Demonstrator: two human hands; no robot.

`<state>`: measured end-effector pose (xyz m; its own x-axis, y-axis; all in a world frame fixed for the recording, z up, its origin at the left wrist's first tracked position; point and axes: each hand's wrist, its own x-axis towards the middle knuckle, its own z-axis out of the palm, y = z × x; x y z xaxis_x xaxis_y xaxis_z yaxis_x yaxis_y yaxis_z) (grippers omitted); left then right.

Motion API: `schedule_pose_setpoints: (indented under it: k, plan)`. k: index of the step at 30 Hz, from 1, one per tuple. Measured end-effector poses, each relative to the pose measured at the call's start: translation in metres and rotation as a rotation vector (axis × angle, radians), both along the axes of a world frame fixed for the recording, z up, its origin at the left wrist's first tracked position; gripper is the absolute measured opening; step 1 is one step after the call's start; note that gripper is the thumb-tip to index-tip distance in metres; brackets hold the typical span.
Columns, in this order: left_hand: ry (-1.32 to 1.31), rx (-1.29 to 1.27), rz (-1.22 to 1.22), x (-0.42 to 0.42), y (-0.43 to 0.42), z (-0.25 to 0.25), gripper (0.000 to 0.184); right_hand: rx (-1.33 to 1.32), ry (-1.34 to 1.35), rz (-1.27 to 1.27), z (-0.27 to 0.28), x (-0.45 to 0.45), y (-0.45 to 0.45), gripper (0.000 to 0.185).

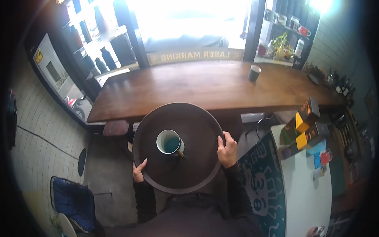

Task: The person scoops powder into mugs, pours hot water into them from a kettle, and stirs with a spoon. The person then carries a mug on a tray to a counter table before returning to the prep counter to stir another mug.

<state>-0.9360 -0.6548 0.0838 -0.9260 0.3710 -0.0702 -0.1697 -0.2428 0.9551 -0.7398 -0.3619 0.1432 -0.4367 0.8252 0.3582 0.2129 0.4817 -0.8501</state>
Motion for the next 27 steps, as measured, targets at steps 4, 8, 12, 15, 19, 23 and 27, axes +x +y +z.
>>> schedule_pose_setpoints:
  k: [4, 8, 12, 15, 19, 23, 27]
  plan:
    - [-0.036, 0.065, -0.063, -0.071, 0.039, 0.008, 0.049, 0.093, -0.051, -0.025, 0.003, -0.060, 0.038, 0.017]
    - [-0.075, 0.064, -0.047, -0.116, 0.066, 0.016, 0.054, 0.184, -0.134, -0.077, 0.000, -0.115, 0.064, 0.017]
    - [-0.102, 0.102, -0.048, -0.146, 0.087, 0.016, 0.056, 0.167, -0.217, -0.011, -0.005, -0.153, 0.088, 0.019]
    - [-0.111, 0.091, 0.018, -0.158, 0.097, 0.016, 0.056, 0.208, -0.243, 0.010, -0.016, -0.177, 0.107, 0.017]
    - [-0.152, 0.080, 0.024, -0.160, 0.103, 0.019, 0.053, 0.247, -0.264, 0.070, -0.015, -0.196, 0.121, 0.018]
    - [-0.154, 0.033, 0.098, -0.164, 0.115, 0.014, 0.050, 0.228, -0.272, 0.146, -0.010, -0.206, 0.136, 0.018]
    - [-0.184, 0.037, 0.102, -0.163, 0.119, 0.014, 0.050, 0.224, -0.359, 0.256, -0.004, -0.206, 0.155, 0.026]
